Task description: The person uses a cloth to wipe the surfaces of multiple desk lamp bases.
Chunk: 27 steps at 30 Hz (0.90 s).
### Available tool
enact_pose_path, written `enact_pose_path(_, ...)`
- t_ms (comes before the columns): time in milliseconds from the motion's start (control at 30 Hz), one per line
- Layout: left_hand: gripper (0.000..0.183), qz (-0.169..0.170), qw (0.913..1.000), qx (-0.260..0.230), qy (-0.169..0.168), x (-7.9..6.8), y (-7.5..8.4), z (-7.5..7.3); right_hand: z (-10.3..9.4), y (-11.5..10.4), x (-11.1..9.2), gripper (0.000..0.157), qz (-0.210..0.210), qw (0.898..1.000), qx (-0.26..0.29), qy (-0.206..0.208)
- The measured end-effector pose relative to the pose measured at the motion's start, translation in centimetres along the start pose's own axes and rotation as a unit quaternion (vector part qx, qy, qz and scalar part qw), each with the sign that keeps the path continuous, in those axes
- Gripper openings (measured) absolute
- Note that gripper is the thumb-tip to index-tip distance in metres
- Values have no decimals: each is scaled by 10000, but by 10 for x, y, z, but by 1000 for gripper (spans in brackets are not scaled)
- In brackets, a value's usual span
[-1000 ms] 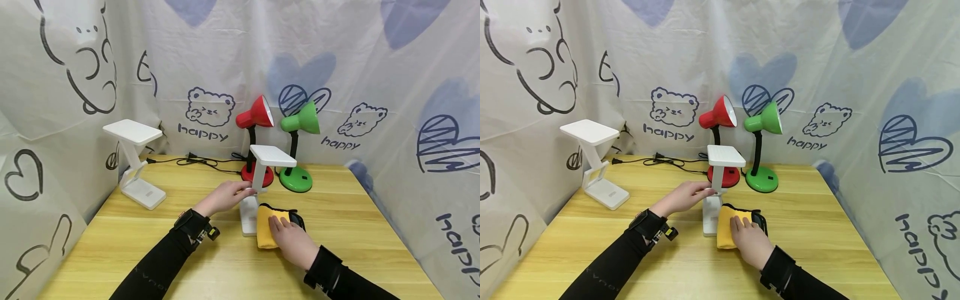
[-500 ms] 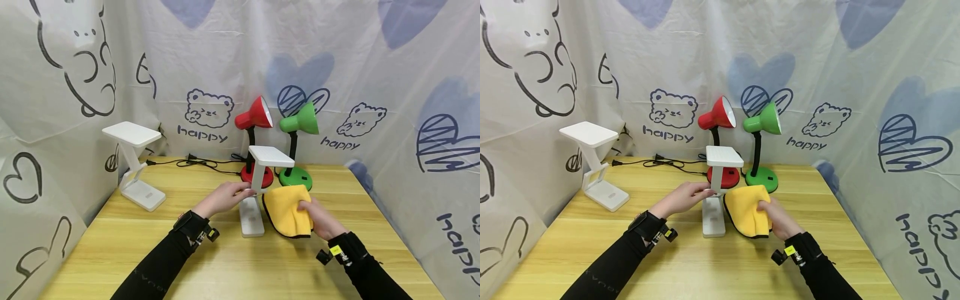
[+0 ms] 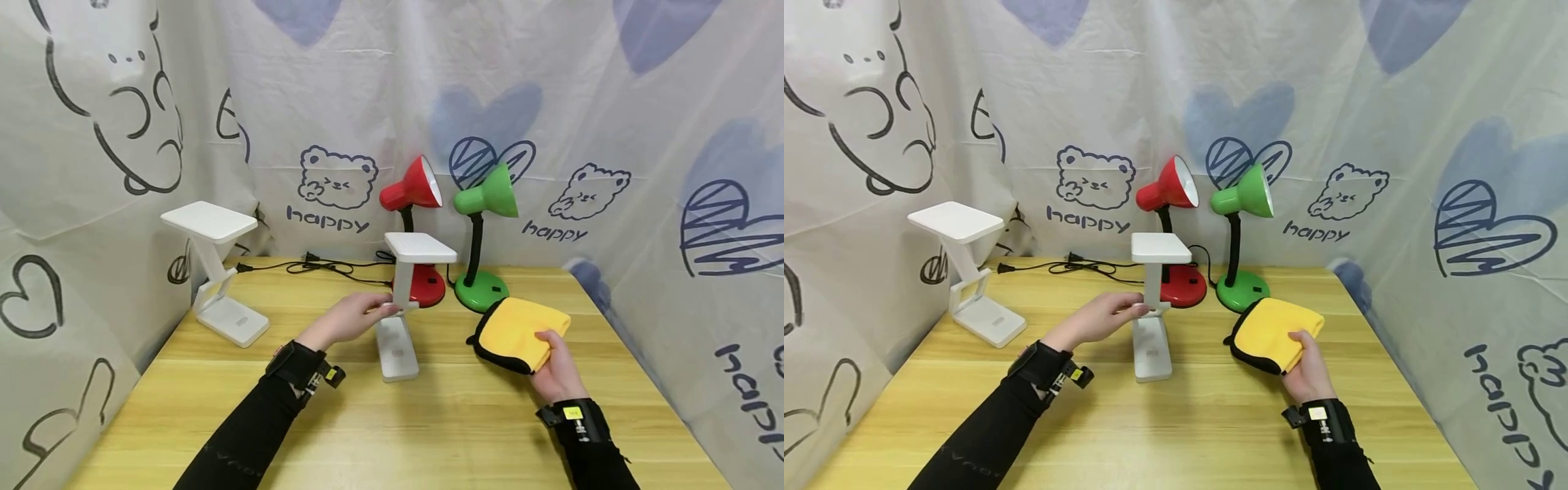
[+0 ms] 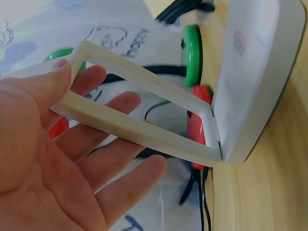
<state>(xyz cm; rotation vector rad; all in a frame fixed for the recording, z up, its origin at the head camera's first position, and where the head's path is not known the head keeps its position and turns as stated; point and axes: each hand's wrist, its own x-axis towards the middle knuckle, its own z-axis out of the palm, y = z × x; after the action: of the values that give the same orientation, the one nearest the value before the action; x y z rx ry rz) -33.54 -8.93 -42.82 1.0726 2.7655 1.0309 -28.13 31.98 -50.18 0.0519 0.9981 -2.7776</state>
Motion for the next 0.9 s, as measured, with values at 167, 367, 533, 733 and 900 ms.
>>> enact_pose_path(167,18,-186,9991,97,366,-9,-21,-18,-11,-2,0,48,-270,9994,159,128)
enact_pose_path(367,27,-656,9954,-155,674,-4,-51,-31,-11,-1,-3,51,-503,9985,25,225)
enact_pose_path(533,28,-851,9908,-372,987,16,-66,-33,-14,-4,-6,52,-650,9976,64,210)
enact_pose_path(733,26,-912,9857,-435,1350,34,-76,-32,-21,-11,-10,60,-587,9965,132,584)
enact_pose_path(900,32,-1031,9814,-627,1491,44,-80,-33,-25,-17,-14,64,-573,9940,206,909)
